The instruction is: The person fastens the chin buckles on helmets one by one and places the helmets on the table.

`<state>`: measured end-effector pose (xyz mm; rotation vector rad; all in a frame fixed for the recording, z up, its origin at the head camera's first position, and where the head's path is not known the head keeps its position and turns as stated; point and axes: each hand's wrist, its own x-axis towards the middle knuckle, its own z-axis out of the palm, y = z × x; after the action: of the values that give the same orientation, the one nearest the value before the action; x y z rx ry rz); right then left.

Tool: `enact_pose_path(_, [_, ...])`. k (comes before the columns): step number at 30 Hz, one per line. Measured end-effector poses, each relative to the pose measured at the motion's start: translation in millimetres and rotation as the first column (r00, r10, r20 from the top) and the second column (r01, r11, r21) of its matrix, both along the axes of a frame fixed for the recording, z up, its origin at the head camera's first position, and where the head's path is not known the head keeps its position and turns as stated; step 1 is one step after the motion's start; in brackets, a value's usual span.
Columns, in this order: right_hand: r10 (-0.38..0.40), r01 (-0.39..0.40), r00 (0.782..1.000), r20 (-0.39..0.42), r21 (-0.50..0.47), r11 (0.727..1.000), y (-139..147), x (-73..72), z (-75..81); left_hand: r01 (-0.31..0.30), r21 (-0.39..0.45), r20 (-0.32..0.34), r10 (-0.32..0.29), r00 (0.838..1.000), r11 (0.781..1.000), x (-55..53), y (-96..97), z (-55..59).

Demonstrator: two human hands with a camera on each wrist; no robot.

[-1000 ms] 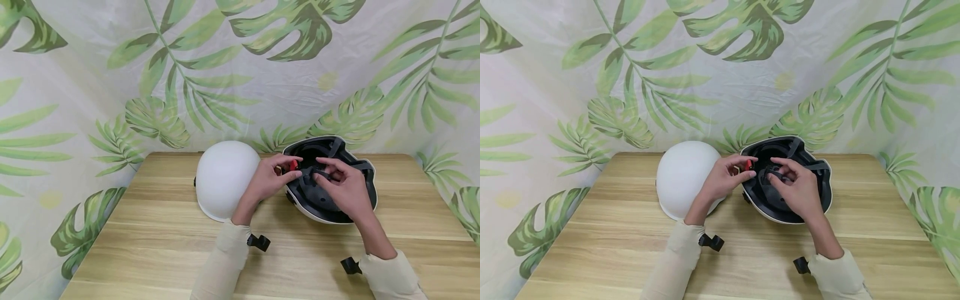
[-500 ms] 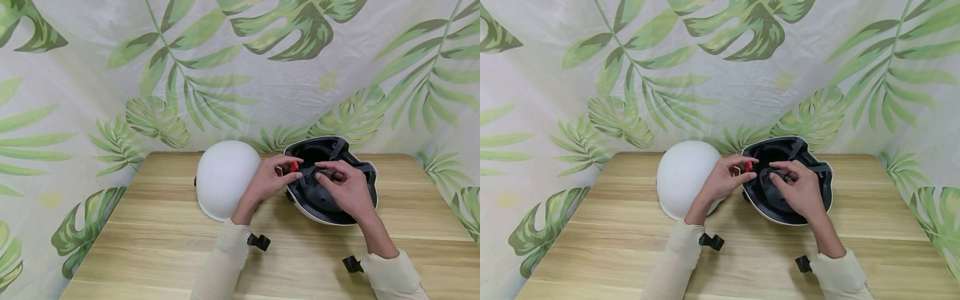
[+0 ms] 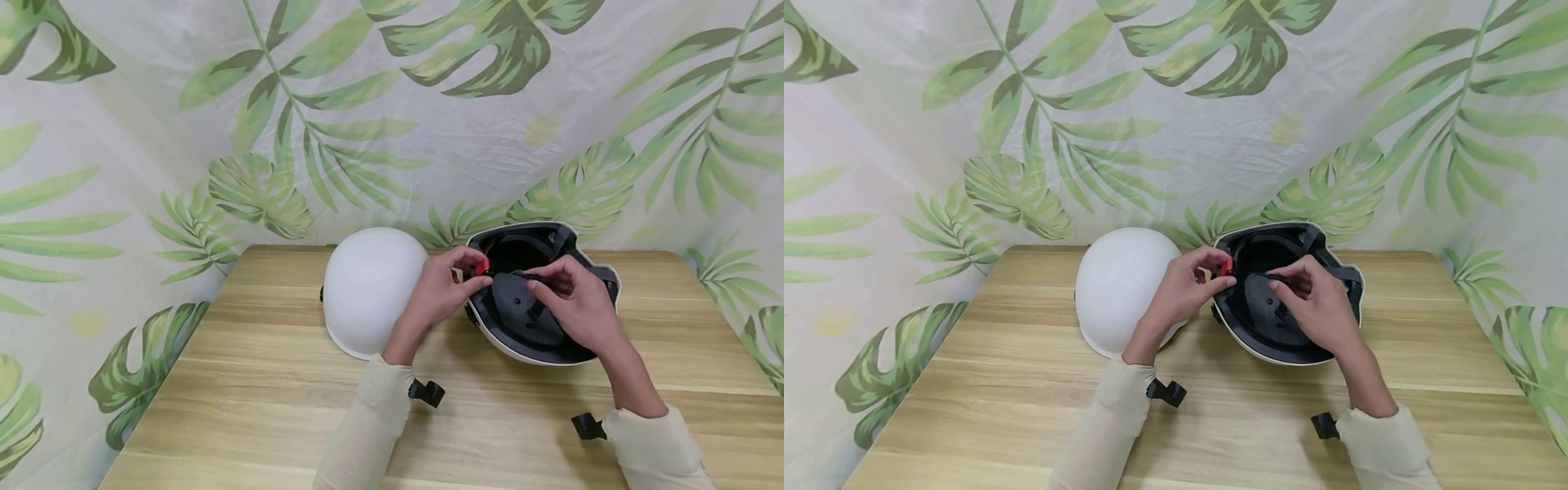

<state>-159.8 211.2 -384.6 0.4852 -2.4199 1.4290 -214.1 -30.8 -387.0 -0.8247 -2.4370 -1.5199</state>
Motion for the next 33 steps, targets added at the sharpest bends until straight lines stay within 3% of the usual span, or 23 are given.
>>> enact_pose_path(9, [-0.071,0.071,0.997,-0.038,0.011,0.997,5,-6.6,-0.8,-0.021,-0.059,-0.064,0.017,0.998,0.998,-1.8,3.0,-1.6])
enact_pose_path(13, [-0.077,0.078,0.997,-0.023,0.068,0.995,8,-7.2,1.3,-0.024,-0.099,-0.1,0.014,0.995,0.995,-1.7,3.9,-1.3])
enact_pose_path(19, [-0.076,0.074,0.997,0.011,0.108,0.991,19,-9.0,6.9,-0.044,-0.083,-0.118,0.034,0.992,0.996,-1.6,5.8,-0.8])
enact_pose_path(27, [-0.106,0.107,0.994,-0.01,0.101,0.989,34,-13.6,2.7,-0.163,-0.143,-0.176,0.137,0.975,0.976,6.2,21.3,4.9])
enact_pose_path(33, [-0.112,0.11,0.994,0.017,0.07,0.991,41,-14.9,-0.4,-0.151,-0.187,-0.196,0.114,0.974,0.971,13.9,37.9,10.6])
